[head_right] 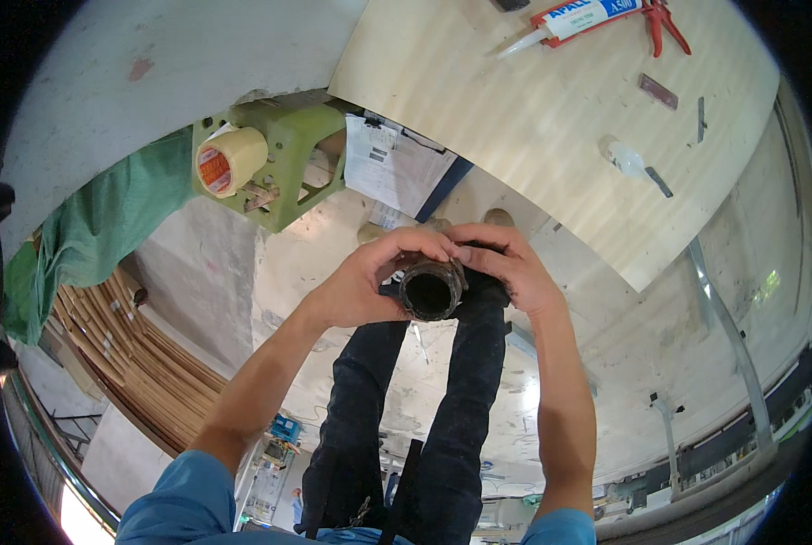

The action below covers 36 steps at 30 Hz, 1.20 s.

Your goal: The person applies a dark liquid finish to the edge of a large curved panel using a small brush and a container. They repeatedly dip the brush into the container and stroke the panel edge, moving along its length while holding the container in the other hand.

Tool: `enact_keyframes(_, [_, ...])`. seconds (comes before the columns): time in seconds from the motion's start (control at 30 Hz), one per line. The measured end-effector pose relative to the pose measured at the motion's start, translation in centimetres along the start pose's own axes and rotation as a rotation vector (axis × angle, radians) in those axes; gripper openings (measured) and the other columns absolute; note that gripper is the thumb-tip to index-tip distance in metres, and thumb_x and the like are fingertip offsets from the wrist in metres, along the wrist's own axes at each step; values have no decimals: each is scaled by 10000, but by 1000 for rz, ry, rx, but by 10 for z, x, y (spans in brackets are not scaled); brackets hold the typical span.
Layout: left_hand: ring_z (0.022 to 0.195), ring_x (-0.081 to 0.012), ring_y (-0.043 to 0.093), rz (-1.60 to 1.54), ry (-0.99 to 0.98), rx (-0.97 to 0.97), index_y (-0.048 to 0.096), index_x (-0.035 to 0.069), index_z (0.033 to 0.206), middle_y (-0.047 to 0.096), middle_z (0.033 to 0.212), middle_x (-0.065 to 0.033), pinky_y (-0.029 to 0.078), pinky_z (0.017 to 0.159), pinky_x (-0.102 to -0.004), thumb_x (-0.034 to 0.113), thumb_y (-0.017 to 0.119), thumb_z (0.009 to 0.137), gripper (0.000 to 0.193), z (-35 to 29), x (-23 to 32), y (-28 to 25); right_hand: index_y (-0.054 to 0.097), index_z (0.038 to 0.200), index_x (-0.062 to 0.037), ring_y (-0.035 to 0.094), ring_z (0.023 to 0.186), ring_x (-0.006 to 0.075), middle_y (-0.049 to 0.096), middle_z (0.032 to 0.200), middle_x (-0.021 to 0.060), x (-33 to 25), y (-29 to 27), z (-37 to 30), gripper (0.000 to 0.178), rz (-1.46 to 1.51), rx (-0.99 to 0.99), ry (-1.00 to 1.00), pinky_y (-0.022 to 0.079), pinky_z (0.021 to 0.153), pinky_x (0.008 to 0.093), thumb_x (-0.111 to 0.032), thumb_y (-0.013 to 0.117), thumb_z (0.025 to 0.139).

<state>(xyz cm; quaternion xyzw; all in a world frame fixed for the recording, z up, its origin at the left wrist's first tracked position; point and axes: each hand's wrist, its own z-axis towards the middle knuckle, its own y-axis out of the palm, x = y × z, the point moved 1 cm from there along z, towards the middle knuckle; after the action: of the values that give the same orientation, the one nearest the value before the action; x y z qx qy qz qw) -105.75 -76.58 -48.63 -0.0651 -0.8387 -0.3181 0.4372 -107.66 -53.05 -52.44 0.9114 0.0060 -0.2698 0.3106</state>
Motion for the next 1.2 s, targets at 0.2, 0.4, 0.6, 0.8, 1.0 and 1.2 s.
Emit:
enact_keyframes(0.2, [1388, -250, 547, -55, -2, 40, 562, 75, 1352, 564, 1468, -121, 426, 1193, -407, -133, 860, 726, 724, -22, -3, -8, 747, 1208, 11, 673, 1029, 153, 744, 1121, 73, 40, -7, 20, 313, 67, -59, 48, 509, 938, 296, -175, 756, 956])
enact_keyframes(0.4, [1402, -267, 530, -8, -40, 190, 563, 84, 1346, 561, 1454, -137, 418, 1198, -426, -109, 889, 702, 747, -57, -12, -25, 659, 1366, -8, 692, 1020, 196, 735, 1149, 127, 160, -59, 136, 583, -225, 718, 157, 528, 892, 310, -336, 810, 909])
enact_keyframes(0.6, [1413, -256, 520, -62, -27, 250, 542, 56, 1363, 534, 1490, -142, 396, 1220, -414, -122, 865, 727, 736, -92, -17, -19, 719, 1204, 12, 660, 889, 166, 771, 966, 107, 191, -78, 181, 418, -528, 528, 4, 529, 867, 361, -331, 753, 967])
enact_keyframes(0.8, [1410, -250, 517, -44, -44, 218, 542, 59, 1359, 534, 1487, -137, 399, 1210, -413, -117, 874, 730, 733, -116, 22, 25, 703, 987, 57, 566, 716, 175, 665, 755, 147, 97, -8, 65, 371, -478, 369, -116, 493, 711, 360, -313, 722, 985])
enact_keyframes(1.0, [1400, -272, 532, -6, 39, 170, 548, 58, 1348, 558, 1458, -159, 423, 1186, -413, -132, 893, 676, 779, -127, 76, 85, 732, 1000, 44, 562, 757, 91, 648, 771, 25, -70, -7, -9, 426, -523, 404, -188, 489, 680, 317, -381, 754, 973])
enact_keyframes(1.2, [1324, -261, 573, 186, 74, 211, 557, 63, 1318, 583, 1417, -143, 455, 1151, -409, -88, 937, 600, 826, -144, 134, 138, 722, 1180, -14, 728, 851, 319, 742, 916, 216, -181, 3, -64, 549, -559, 838, -598, 560, 766, 422, -474, 787, 887])
